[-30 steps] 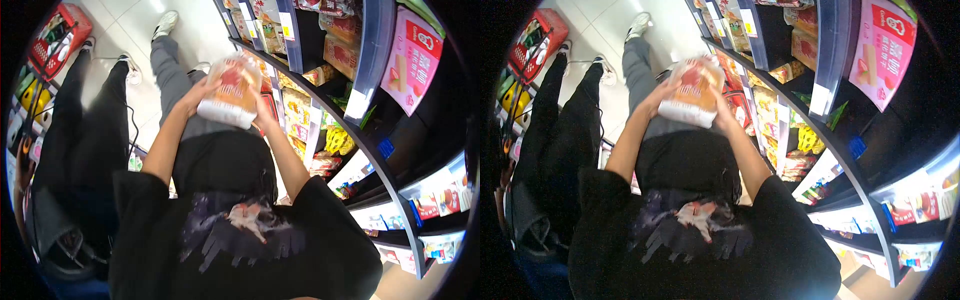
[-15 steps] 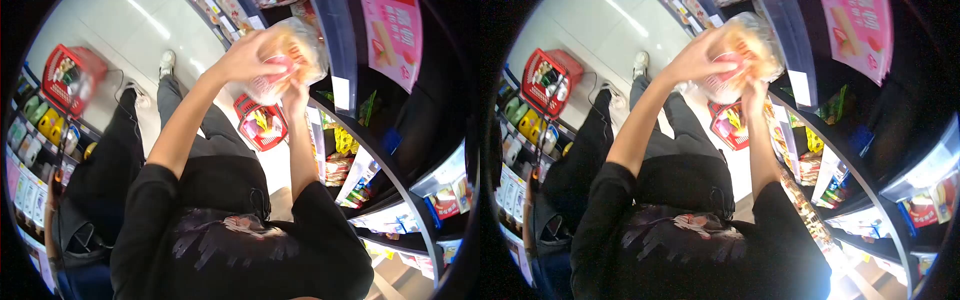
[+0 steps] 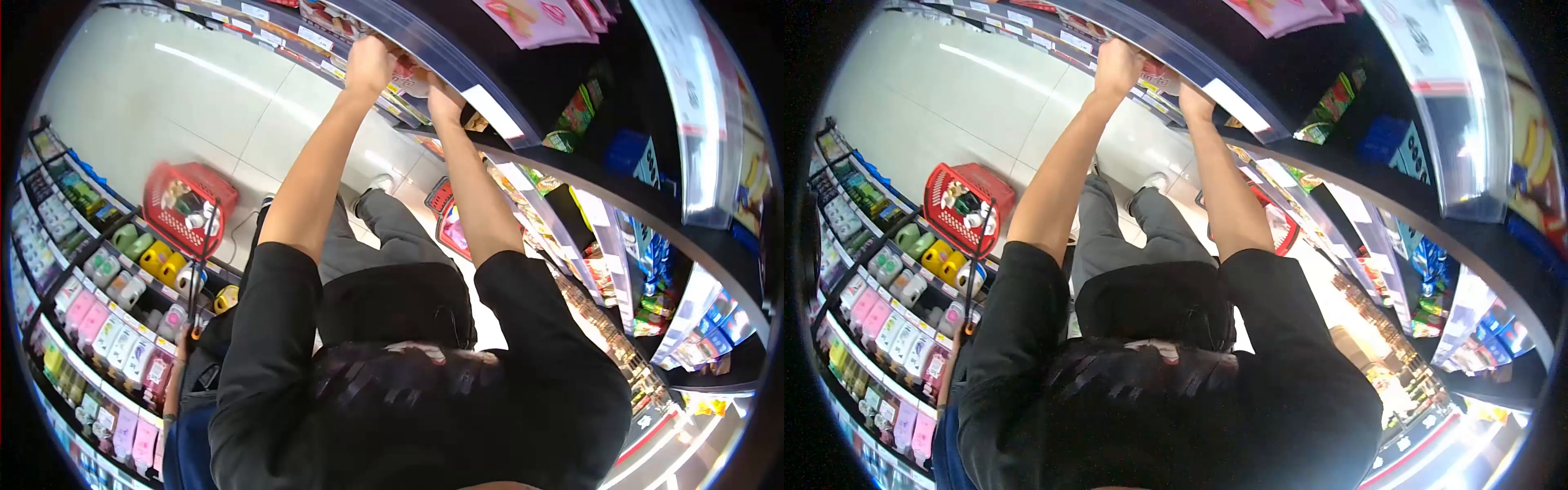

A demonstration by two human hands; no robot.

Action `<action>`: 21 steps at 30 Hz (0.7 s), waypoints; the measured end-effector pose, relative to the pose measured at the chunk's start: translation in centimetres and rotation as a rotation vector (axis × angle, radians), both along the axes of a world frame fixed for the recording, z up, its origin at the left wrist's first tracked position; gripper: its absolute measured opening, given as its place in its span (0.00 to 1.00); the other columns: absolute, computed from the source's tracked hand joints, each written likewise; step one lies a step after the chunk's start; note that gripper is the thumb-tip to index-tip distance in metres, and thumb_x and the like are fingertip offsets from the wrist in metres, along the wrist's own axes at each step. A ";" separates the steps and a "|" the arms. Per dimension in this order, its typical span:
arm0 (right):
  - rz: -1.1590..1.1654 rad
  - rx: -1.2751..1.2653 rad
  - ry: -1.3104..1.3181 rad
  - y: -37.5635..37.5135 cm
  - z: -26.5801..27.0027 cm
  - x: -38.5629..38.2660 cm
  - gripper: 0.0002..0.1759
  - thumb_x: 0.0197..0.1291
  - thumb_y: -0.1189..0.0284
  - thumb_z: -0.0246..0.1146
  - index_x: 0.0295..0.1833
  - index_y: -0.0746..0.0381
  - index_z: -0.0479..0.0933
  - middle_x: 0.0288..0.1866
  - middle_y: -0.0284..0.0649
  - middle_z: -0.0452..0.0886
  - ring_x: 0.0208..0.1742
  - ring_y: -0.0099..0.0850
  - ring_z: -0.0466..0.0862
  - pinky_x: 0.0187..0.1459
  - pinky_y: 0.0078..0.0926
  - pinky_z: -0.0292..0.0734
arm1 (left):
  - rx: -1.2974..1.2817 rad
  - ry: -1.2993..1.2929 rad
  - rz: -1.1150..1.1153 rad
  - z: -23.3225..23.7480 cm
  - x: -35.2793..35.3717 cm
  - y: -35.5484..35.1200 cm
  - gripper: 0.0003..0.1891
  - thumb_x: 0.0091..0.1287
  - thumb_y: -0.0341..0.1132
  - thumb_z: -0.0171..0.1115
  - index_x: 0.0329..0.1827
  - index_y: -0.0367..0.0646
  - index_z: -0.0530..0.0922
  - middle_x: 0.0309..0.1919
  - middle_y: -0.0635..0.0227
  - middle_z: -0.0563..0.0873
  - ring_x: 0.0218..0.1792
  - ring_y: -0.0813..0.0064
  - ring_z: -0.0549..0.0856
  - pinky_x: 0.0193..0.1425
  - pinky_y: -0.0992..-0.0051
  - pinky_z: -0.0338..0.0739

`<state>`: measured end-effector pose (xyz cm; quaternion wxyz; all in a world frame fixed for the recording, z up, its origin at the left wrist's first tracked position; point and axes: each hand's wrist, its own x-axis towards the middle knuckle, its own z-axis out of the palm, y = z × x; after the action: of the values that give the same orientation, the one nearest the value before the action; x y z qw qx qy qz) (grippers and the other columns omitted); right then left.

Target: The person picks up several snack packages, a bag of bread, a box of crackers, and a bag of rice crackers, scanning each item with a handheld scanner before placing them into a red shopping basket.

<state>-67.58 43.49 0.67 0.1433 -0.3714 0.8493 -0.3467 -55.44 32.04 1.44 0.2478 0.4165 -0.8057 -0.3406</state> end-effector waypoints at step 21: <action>-0.140 0.111 -0.496 8.9 -1.0 3.3 0.28 0.52 0.70 0.65 0.56 0.70 0.66 0.55 0.54 0.74 0.52 0.37 0.79 0.52 0.30 0.73 | 1.476 0.710 0.386 1.7 2.9 6.9 0.16 0.65 0.29 0.47 0.56 0.39 0.69 0.46 0.60 0.79 0.51 0.68 0.78 0.55 0.63 0.73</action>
<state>-64.31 52.38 -0.37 0.3428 -0.2069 0.8297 -0.3890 -52.56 38.95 3.18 0.2045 0.4703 -0.1647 -0.8425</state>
